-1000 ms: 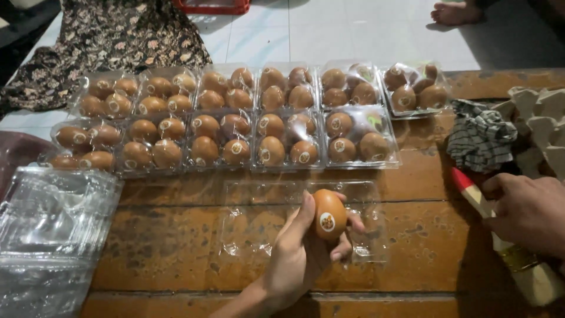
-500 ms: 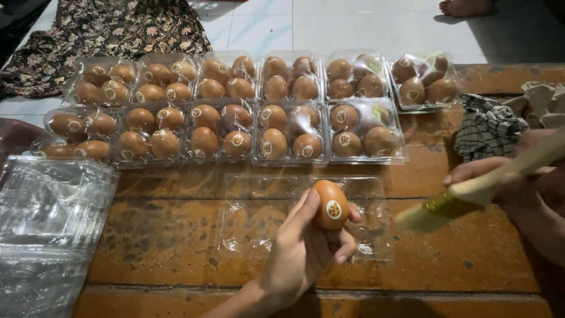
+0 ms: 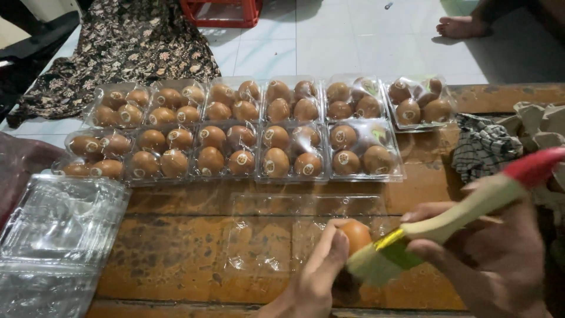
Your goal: Brushing individual eggs with a paintbrush to clean or coat them before packaging.
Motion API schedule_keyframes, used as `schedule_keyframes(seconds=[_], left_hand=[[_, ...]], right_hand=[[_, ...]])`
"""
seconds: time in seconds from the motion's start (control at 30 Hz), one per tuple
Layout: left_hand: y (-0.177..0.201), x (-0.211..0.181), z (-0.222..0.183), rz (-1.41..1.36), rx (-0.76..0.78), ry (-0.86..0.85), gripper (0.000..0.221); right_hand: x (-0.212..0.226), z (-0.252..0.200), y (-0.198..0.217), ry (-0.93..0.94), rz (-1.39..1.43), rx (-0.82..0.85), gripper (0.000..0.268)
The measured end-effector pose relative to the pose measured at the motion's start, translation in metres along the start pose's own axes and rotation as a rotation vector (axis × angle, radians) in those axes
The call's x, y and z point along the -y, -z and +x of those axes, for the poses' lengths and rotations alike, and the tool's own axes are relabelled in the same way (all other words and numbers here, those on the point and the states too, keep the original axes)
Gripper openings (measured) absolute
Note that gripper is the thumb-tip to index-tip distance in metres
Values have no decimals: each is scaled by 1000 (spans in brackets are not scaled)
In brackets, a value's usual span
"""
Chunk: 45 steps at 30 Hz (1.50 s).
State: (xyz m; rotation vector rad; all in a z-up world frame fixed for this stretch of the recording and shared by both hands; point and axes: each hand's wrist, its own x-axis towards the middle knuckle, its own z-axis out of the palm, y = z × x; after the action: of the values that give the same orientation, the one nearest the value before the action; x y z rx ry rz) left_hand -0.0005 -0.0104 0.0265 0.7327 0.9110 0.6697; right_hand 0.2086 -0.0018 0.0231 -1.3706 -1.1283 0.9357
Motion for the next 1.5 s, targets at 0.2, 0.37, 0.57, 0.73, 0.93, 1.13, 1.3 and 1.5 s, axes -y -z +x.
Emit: schedule_keyframes(seconds=[0.2, 0.37, 0.57, 0.73, 0.93, 1.13, 1.3, 1.5], left_hand=[[-4, 16, 6, -42, -51, -19, 62], [-12, 23, 8, 178, -296, -34, 70], [-9, 32, 7, 714, -487, -150, 84], [18, 20, 32, 1201, 54, -1085, 46], [30, 30, 32, 1282, -91, -785, 50], [25, 52, 23, 1336, -379, -594, 60], [30, 70, 19, 1302, -576, -518, 56], [50, 79, 4, 1360, -653, -353, 60]], right_hand=[[8, 2, 29, 168, -320, -12, 41], [6, 2, 36, 228, -288, -14, 34], [11, 17, 28, 444, -147, 26, 61], [30, 26, 20, 414, -109, 18, 56], [28, 30, 24, 356, -136, 4, 56], [36, 32, 19, 165, -136, -62, 63], [38, 31, 16, 158, -134, -42, 65], [29, 33, 20, 202, -94, 61, 77]])
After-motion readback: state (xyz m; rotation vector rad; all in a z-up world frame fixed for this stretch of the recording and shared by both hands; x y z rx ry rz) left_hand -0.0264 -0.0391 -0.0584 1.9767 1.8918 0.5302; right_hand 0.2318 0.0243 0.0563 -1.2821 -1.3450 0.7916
